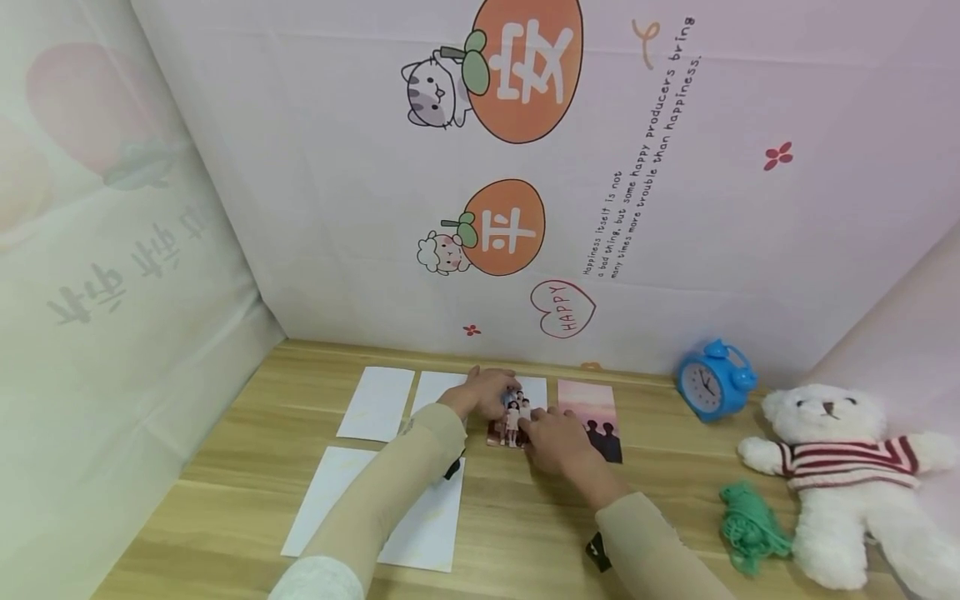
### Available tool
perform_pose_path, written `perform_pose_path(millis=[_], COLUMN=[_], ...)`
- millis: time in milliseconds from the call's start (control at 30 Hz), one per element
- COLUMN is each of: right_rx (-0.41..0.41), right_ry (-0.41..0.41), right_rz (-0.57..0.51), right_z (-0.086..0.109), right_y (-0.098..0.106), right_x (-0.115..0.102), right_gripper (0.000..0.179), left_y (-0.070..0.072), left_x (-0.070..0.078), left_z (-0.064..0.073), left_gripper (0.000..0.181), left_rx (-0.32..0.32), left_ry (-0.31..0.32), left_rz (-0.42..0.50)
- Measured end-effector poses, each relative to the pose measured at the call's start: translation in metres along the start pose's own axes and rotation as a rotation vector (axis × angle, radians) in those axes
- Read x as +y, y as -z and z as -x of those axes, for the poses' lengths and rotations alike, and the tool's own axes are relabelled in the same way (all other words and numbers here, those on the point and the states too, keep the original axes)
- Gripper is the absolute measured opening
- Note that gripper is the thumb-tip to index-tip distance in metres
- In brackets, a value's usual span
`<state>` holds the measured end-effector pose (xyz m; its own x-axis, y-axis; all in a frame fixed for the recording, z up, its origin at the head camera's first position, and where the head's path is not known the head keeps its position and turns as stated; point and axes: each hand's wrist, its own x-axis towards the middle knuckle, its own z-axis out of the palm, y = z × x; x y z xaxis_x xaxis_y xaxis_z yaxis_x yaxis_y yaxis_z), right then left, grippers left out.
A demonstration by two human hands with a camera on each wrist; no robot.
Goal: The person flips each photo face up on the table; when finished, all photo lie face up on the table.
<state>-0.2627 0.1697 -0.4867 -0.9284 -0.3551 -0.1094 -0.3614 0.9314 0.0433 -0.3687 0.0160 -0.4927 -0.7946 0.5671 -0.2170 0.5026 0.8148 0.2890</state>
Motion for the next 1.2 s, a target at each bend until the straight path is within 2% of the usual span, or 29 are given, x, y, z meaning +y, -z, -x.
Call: perform_pose_path(millis=[167,233,400,500,733,833,1000,1200], right_rx=[0.0,0.005,0.036,0.077,0.152,0.143,0.099,0.062], right_ry=[0.011,0.016,0.039,0.062,0.057,0.074,0.094,0.116], right_rz=[0.004,0.004,-0.021,-0.039,0.052,0.049,0.066,0.081], right_z=[-0.005,-0.008,-0.015,-0.02,-0.029,-0.035,-0.048,-0.058], right_y=[0.0,0.001,0.008,0.012,0.011,0.008,0.004,0.0], right_x=[-0.006,-0.009,-0.021,-0.029,-0.048,-0.055,-0.071,-0.089], right_gripper=[0.043,0.044,0.047,0.044,0.037,0.037,0.051,0.054], left_y=[0.005,0.009,0.023,0.03,0.034,0.035,0.039,0.038], left_x=[-0.011,-0.019,-0.044,-0.06,-0.087,-0.095,-0.106,-0.113], left_z=[0.008,0.012,0.023,0.03,0.045,0.051,0.057,0.063], left_gripper=[0.063,0.066,0.073,0.075,0.075,0.077,0.08,0.082], left_rx=[-0.006,-0.009,0.011,0.013,0.016,0.005,-0.021,-0.023], left_ry=[0.008,0.012,0.037,0.066,0.138,0.179,0.237,0.248], left_rz=[-0.001,0.025,0.068,0.055,0.061,0.081,0.073,0.049])
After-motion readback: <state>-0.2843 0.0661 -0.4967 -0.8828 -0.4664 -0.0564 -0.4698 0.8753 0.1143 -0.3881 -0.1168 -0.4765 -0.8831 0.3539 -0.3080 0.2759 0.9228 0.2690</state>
